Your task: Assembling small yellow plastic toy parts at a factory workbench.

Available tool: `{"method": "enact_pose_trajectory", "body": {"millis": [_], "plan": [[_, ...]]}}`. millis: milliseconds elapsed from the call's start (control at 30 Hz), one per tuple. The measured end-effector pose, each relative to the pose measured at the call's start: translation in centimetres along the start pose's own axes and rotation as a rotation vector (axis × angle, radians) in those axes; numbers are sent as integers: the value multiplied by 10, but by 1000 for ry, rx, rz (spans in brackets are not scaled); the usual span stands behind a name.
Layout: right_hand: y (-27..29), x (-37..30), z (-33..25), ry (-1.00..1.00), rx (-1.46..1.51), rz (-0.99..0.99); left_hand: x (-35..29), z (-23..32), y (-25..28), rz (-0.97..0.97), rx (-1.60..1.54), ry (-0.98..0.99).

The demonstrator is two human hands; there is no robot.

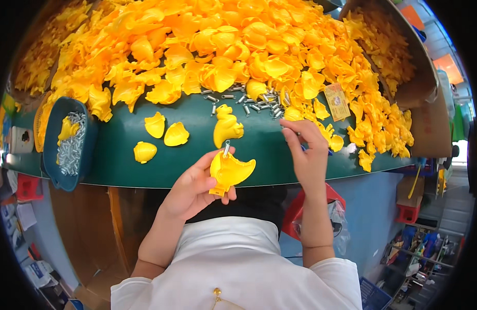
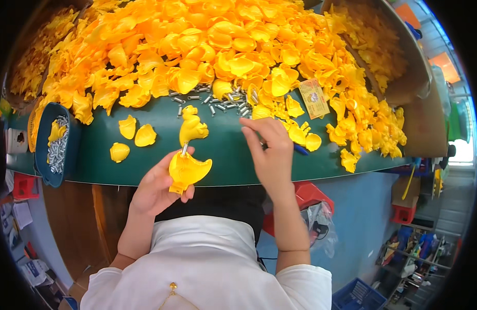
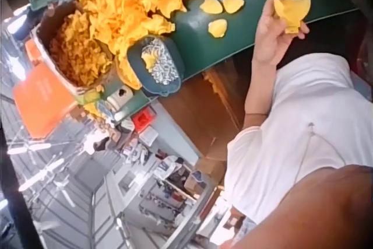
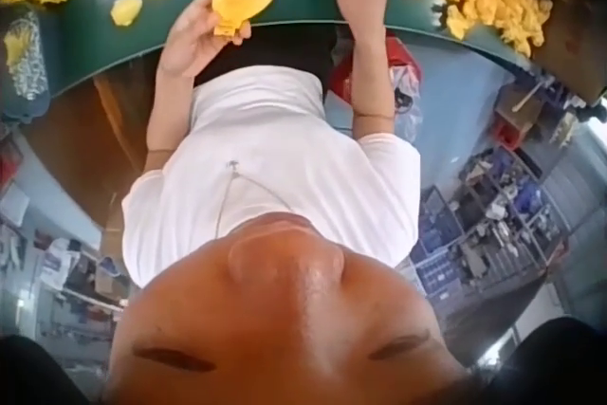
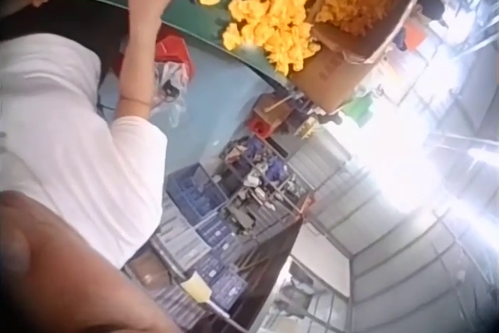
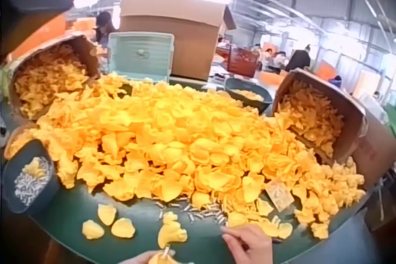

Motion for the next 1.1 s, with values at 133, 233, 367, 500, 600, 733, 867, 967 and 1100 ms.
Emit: {"method": "enact_pose_trajectory", "body": {"millis": [133,233,367,500,600,733,867,967,1100], "plan": [[-28,-3,-11,195,-5,-163,-4,2,7,177,-207,-13],[-56,0,-26,337,-52,-221,-11,7,10,226,-92,-81],[-75,2,-20,434,-181,-287,-16,8,14,249,-122,-118],[-70,-4,-17,361,-174,-276,-17,11,20,257,-148,-143],[-68,-3,-21,308,-27,-293,-17,13,21,215,-202,-186],[-50,30,-18,385,-213,-95,-15,14,23,243,-172,-195],[-76,53,-17,397,-261,-167,-11,14,23,242,-141,-206],[-84,56,-14,420,-322,-182,-10,14,20,241,-152,-219],[-80,49,-14,389,-310,-244,-10,12,21,241,-167,-219]]}}
Point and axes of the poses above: each hand's wrist, its own x-axis towards the middle knuckle, its own y-axis out of the back of the hand, z = x × y, the point moved 5 cm from there along x, towards the middle knuckle, and after that the axes turned 12 degrees about x, right-handed, at the moved point
